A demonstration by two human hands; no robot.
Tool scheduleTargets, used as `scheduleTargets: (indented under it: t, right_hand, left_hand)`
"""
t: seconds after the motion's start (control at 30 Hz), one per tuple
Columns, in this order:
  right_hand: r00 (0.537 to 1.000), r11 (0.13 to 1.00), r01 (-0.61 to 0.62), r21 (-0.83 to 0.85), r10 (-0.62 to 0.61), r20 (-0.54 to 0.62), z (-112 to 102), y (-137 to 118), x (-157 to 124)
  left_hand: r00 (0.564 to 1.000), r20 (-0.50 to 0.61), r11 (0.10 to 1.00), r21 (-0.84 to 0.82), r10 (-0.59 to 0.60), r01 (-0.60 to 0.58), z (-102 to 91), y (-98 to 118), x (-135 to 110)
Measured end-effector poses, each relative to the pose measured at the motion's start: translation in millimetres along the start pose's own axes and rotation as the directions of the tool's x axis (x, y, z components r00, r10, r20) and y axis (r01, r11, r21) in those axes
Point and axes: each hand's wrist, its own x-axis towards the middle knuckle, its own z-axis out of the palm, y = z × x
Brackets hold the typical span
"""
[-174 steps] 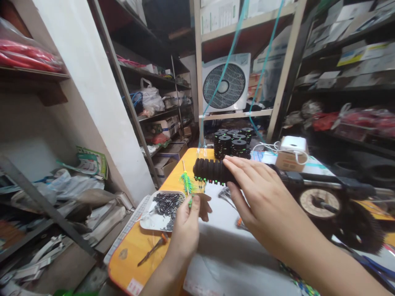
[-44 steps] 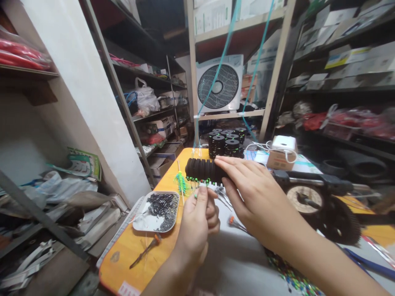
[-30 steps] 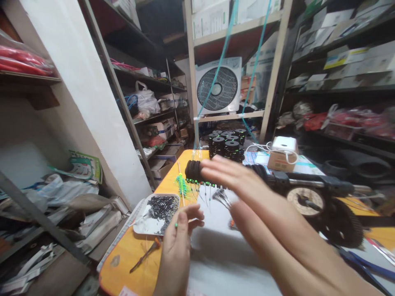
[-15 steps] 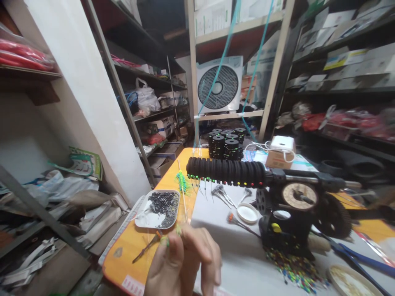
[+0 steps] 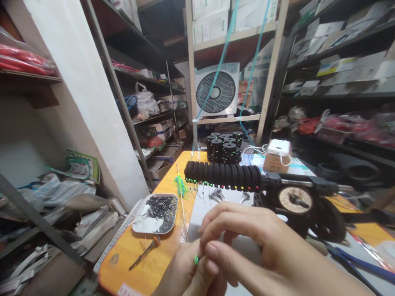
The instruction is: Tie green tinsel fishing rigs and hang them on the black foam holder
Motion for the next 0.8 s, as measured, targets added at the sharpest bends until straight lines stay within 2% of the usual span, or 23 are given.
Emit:
scheduleTargets:
  t: [0.07, 0.13, 0.23, 0.33, 0.4, 0.47, 0.5, 0.53, 0.57, 0.63, 0.8]
  right_hand:
    - [0.999, 0.996, -0.045, 0.073, 0.047, -0.024, -1, 3, 3]
    - [0.995, 0.982, -0.102, 0.161, 0.1, 0.023, -2, 7, 6]
    - [0.969, 0.942, -0.205, 0.264, 0.157, 0.192, -5, 16, 9]
    - [0.962, 0.945, -0.197, 0.261, 0.136, 0.236, -11, 23, 12]
    - [0.98, 0.976, -0.109, 0.188, 0.073, 0.186, -14, 24, 16]
    - [1.0, 1.0, 0.016, -0.006, -0.017, -0.017, -18, 24, 24]
    - [0.985, 0.982, 0.09, -0.164, -0.112, -0.13, -19, 25, 29]
    - [0.951, 0.933, 0.137, -0.332, -0.218, -0.219, -21, 26, 34]
    - [0.919, 0.879, 0.153, -0.452, -0.295, -0.261, -23, 29, 39]
    - [0.9, 0.815, 0.157, -0.558, -0.35, -0.259, -25, 36, 47]
    - [0.89, 0.764, 0.24, -0.599, -0.419, -0.178, -20, 55, 51]
  left_hand:
    - [0.999, 0.032, 0.999, 0.051, 0.016, -0.018, -2.2, 0, 1]
    - [1.0, 0.025, 0.998, 0.065, 0.006, -0.007, -3.0, 0, 1]
    - [0.999, -0.043, 0.999, -0.021, -0.031, 0.03, 0.0, -4, 0]
    - [0.982, -0.137, 0.982, -0.156, -0.127, 0.105, 6.6, -11, 0]
    - [0.961, -0.207, 0.958, -0.256, -0.183, 0.127, 9.8, -18, 5]
    - [0.955, -0.252, 0.93, -0.362, -0.154, 0.054, 10.4, -25, 14]
    - [0.954, -0.272, 0.914, -0.405, -0.126, 0.005, 9.8, -29, 19]
    - [0.952, -0.287, 0.895, -0.444, -0.107, -0.034, 8.7, -32, 26]
    - [0.947, -0.303, 0.878, -0.476, -0.106, -0.054, 7.5, -34, 32]
    - [0.943, -0.312, 0.864, -0.501, -0.118, -0.058, 5.3, -35, 43]
    - [0.937, -0.316, 0.817, -0.573, -0.146, -0.067, 4.5, -34, 61]
